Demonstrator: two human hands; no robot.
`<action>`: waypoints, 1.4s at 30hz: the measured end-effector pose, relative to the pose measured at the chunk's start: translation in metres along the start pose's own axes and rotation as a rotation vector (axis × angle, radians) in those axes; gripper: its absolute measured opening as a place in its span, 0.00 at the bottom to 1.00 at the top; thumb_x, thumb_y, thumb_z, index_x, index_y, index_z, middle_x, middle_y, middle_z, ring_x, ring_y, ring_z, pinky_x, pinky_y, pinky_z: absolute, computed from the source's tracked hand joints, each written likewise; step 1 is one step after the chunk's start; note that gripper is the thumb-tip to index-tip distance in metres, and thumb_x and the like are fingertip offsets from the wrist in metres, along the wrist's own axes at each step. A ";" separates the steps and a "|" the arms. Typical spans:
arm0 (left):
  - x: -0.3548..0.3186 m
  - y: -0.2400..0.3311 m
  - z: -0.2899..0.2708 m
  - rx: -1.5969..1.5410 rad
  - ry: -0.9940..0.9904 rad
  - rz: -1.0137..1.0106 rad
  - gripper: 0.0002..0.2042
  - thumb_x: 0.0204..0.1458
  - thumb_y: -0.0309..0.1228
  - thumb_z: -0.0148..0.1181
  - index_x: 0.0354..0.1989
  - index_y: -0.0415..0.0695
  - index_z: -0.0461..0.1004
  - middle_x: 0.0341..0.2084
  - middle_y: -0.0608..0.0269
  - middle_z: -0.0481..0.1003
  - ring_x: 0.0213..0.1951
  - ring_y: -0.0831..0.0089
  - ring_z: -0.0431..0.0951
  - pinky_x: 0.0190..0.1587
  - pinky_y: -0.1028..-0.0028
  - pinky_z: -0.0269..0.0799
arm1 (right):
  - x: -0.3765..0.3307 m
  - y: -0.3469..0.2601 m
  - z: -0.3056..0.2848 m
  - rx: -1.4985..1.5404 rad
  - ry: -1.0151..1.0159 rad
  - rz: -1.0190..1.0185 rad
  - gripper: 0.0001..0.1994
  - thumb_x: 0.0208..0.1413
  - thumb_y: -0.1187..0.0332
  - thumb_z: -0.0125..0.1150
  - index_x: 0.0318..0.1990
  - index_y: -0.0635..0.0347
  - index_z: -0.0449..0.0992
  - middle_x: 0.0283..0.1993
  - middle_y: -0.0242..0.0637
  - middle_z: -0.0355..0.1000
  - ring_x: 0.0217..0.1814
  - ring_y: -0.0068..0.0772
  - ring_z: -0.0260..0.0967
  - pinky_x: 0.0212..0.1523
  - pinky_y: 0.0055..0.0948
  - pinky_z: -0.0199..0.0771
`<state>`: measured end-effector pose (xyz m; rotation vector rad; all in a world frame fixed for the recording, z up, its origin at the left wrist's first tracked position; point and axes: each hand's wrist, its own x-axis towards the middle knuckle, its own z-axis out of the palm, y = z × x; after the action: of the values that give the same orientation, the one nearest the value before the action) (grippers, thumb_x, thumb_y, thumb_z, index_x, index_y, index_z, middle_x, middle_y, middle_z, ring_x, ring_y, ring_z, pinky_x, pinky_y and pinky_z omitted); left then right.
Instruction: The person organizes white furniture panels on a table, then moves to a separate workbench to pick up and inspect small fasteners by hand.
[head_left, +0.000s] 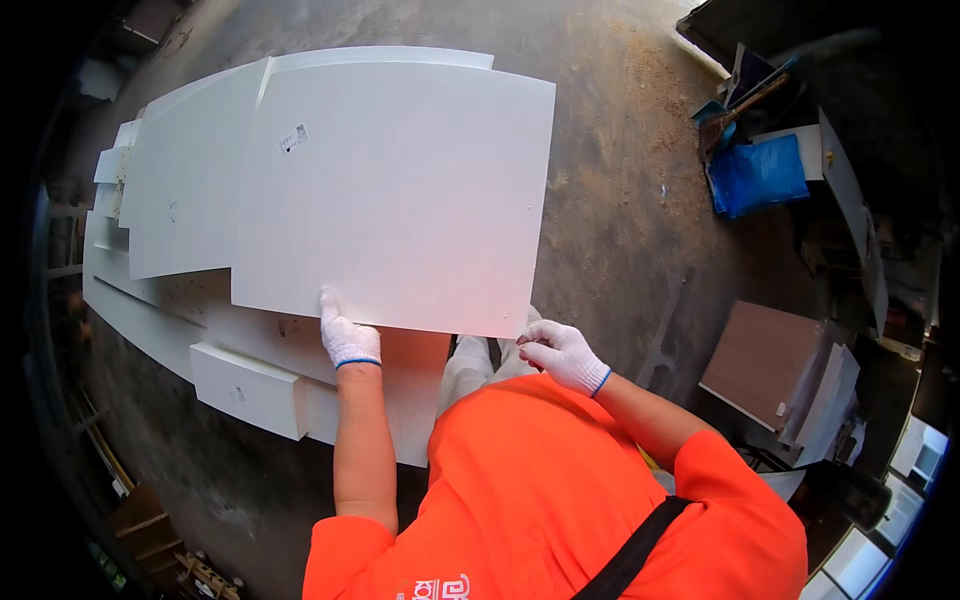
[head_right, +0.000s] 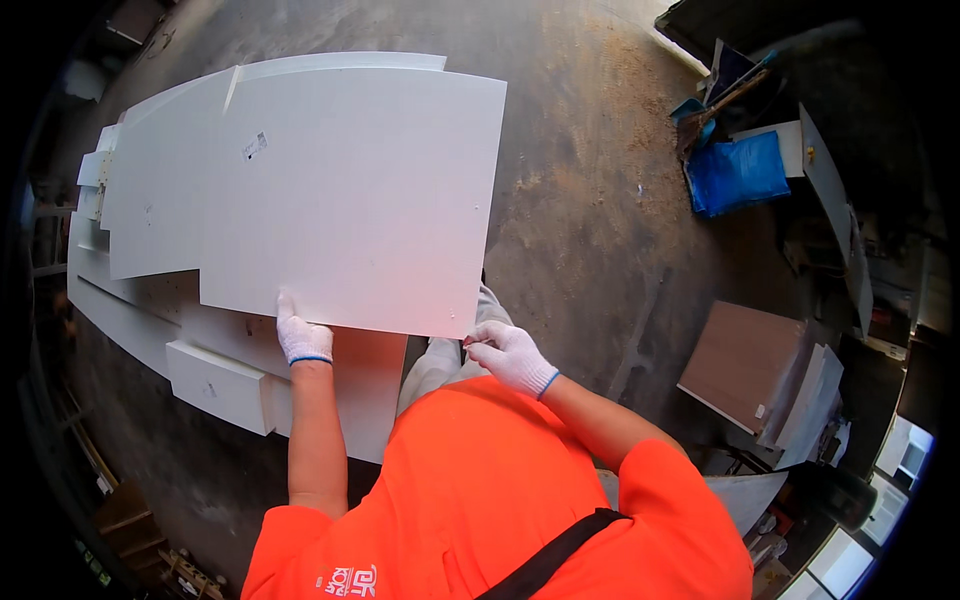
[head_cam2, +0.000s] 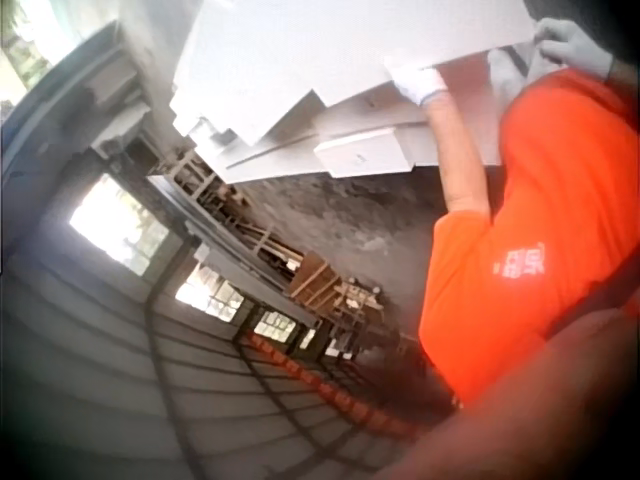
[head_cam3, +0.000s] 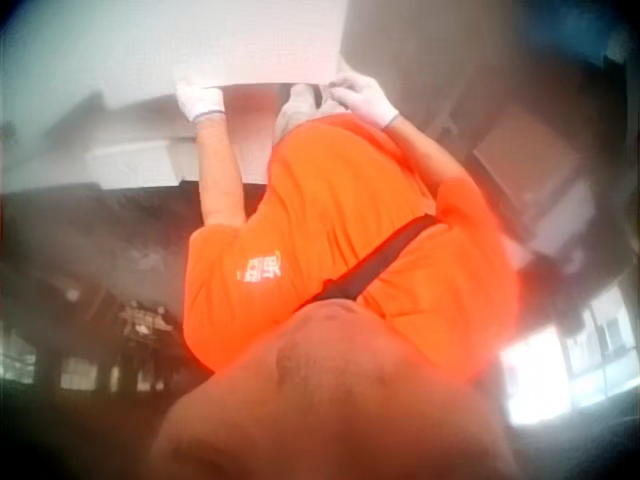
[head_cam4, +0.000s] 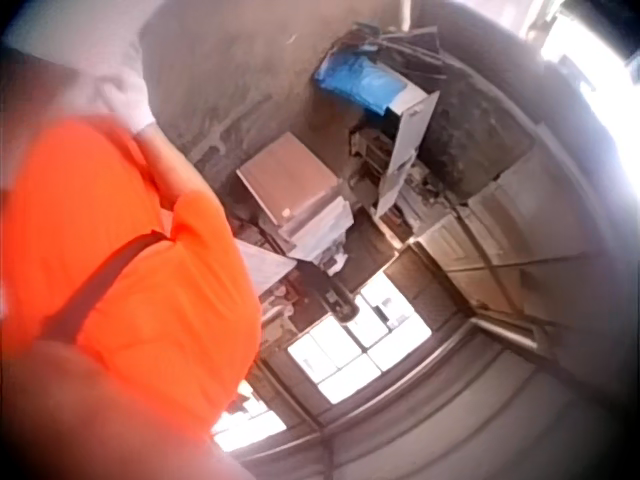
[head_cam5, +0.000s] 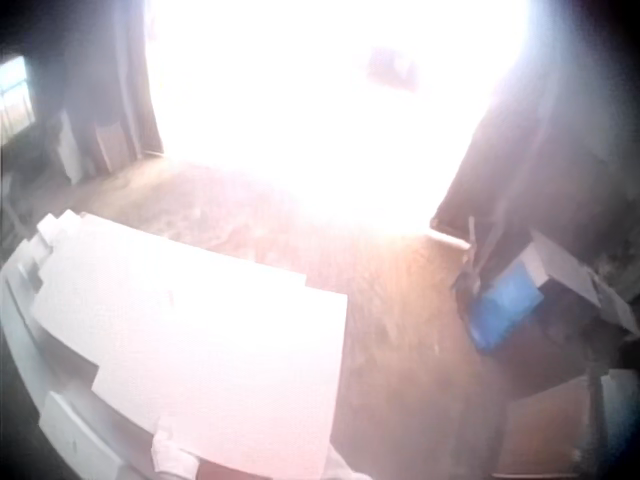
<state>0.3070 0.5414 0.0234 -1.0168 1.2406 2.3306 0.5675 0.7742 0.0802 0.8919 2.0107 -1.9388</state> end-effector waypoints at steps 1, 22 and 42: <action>0.024 0.026 -0.009 -0.022 -0.044 0.064 0.25 0.65 0.46 0.57 0.62 0.40 0.69 0.58 0.55 0.74 0.58 0.57 0.74 0.63 0.56 0.72 | 0.003 -0.011 0.000 0.197 -0.085 0.209 0.05 0.60 0.72 0.63 0.39 0.64 0.79 0.34 0.36 0.77 0.34 0.29 0.76 0.37 0.29 0.76; -0.044 0.017 -0.062 0.311 -0.351 0.019 0.25 0.57 0.33 0.63 0.60 0.33 0.67 0.53 0.53 0.74 0.53 0.61 0.78 0.57 0.60 0.75 | 0.144 -0.084 -0.227 0.236 0.165 0.124 0.05 0.58 0.74 0.59 0.37 0.68 0.77 0.28 0.42 0.74 0.24 0.40 0.73 0.25 0.39 0.78; -0.100 -0.061 0.014 0.099 0.320 0.068 0.30 0.60 0.49 0.62 0.59 0.35 0.69 0.54 0.52 0.75 0.51 0.57 0.78 0.51 0.53 0.78 | 0.346 -0.190 -0.207 -0.785 0.587 -0.550 0.07 0.61 0.69 0.62 0.44 0.56 0.81 0.44 0.41 0.80 0.42 0.36 0.81 0.45 0.33 0.79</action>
<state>0.4048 0.5937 0.0634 -1.3716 1.5120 2.1883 0.2406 1.0776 0.0753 0.7791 3.2626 -0.8624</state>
